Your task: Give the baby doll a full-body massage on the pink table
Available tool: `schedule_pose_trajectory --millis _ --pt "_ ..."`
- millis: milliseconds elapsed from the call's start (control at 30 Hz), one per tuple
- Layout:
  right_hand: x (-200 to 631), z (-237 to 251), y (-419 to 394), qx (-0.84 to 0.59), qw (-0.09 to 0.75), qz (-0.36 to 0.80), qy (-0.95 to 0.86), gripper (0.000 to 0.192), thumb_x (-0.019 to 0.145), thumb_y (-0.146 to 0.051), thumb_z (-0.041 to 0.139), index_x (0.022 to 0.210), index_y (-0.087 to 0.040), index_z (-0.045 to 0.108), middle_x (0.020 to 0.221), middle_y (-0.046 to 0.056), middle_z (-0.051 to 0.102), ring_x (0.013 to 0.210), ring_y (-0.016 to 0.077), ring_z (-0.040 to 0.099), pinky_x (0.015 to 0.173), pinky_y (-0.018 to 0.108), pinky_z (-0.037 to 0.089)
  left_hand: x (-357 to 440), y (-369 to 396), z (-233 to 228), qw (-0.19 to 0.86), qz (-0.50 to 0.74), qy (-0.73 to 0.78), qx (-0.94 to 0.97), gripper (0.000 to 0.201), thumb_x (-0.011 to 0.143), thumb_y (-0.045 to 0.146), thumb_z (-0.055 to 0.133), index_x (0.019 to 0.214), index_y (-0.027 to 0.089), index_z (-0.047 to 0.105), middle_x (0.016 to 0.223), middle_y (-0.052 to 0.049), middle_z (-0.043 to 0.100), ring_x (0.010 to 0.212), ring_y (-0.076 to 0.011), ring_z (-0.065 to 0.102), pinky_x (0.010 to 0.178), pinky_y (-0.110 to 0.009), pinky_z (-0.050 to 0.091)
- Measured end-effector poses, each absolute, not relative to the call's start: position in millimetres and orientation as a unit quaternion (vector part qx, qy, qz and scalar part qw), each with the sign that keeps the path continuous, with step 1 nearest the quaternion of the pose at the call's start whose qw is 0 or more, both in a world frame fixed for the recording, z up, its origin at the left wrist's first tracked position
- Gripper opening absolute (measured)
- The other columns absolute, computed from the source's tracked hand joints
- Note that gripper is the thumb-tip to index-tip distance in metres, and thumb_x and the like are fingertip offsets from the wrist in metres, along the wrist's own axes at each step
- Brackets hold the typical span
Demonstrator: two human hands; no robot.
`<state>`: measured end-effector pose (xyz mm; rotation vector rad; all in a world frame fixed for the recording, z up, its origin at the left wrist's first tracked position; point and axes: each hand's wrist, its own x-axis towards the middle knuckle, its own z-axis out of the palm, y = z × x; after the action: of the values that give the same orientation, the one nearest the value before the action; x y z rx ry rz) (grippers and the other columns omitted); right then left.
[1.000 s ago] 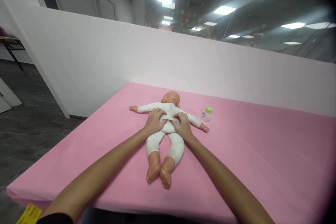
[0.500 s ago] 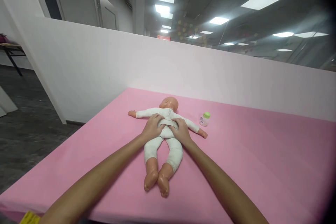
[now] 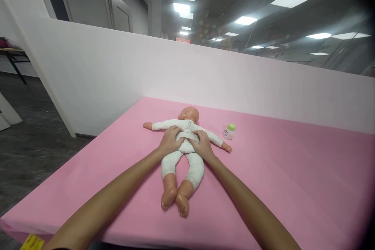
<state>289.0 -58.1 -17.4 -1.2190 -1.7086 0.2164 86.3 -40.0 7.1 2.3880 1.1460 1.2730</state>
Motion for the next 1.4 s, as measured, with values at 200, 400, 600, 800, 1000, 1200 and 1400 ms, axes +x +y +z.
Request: schedule_pose_trajectory --millis 200,400,600,800,1000,1200,1400 --pt "286 -20 -62 -0.495 0.509 0.053 -0.703 0.036 0.081 -0.029 0.071 0.115 -0.024 0.062 0.117 0.010 0.064 0.119 0.0319 0.056 0.109 0.054 0.046 86 -42 3 0.069 0.453 0.379 0.804 0.037 0.085 0.030 0.069 0.122 0.024 0.066 0.122 -0.009 0.064 0.120 -0.0305 0.060 0.107 -0.053 0.051" --pt "290 -15 -61 -0.521 0.464 0.104 -0.709 0.036 0.088 -0.033 0.067 0.122 -0.023 0.065 0.120 0.011 0.068 0.119 0.0316 0.059 0.108 0.052 0.047 86 -39 6 0.115 0.413 0.387 0.816 0.027 0.091 0.031 0.064 0.116 0.023 0.071 0.117 -0.008 0.071 0.112 -0.0318 0.066 0.102 -0.047 0.054" --pt "288 -14 -54 -0.514 0.472 0.094 -0.710 0.015 0.089 -0.030 0.061 0.101 -0.023 0.068 0.107 0.009 0.070 0.108 0.0308 0.060 0.100 0.050 0.051 89 -36 8 0.107 0.425 0.411 0.800 0.012 0.089 0.028 0.063 0.096 0.024 0.071 0.099 -0.007 0.073 0.098 -0.0298 0.068 0.092 -0.046 0.055" --pt "289 -16 -61 -0.508 0.449 0.078 -0.731 0.035 0.089 -0.035 0.064 0.122 -0.023 0.065 0.123 0.011 0.066 0.124 0.0329 0.055 0.112 0.055 0.045 87 -38 3 0.097 0.447 0.383 0.803 0.022 0.090 0.033 0.066 0.109 0.024 0.071 0.110 -0.007 0.070 0.110 -0.0298 0.064 0.101 -0.048 0.054" --pt "294 -5 -76 -0.520 0.394 0.162 -0.740 0.067 0.092 -0.049 0.064 0.152 -0.026 0.048 0.159 0.013 0.044 0.150 0.0359 0.039 0.122 0.060 0.036 80 -37 0 0.103 0.427 0.355 0.825 0.049 0.086 0.036 0.075 0.133 0.024 0.066 0.134 -0.009 0.064 0.128 -0.0327 0.059 0.111 -0.048 0.050" --pt "290 2 -74 -0.523 0.420 0.158 -0.725 0.046 0.089 -0.039 0.066 0.133 -0.026 0.064 0.137 0.012 0.063 0.131 0.0341 0.057 0.113 0.056 0.046 79 -33 4 0.139 0.407 0.366 0.825 0.037 0.086 0.035 0.072 0.122 0.024 0.069 0.124 -0.009 0.067 0.119 -0.0320 0.063 0.103 -0.048 0.054" --pt "286 -8 -64 -0.522 0.470 0.130 -0.700 0.020 0.089 -0.031 0.060 0.106 -0.024 0.067 0.109 0.008 0.070 0.111 0.0308 0.062 0.104 0.052 0.050 88 -37 7 0.147 0.434 0.399 0.794 0.015 0.091 0.036 0.064 0.099 0.024 0.067 0.100 -0.008 0.068 0.101 -0.0294 0.064 0.094 -0.048 0.054"
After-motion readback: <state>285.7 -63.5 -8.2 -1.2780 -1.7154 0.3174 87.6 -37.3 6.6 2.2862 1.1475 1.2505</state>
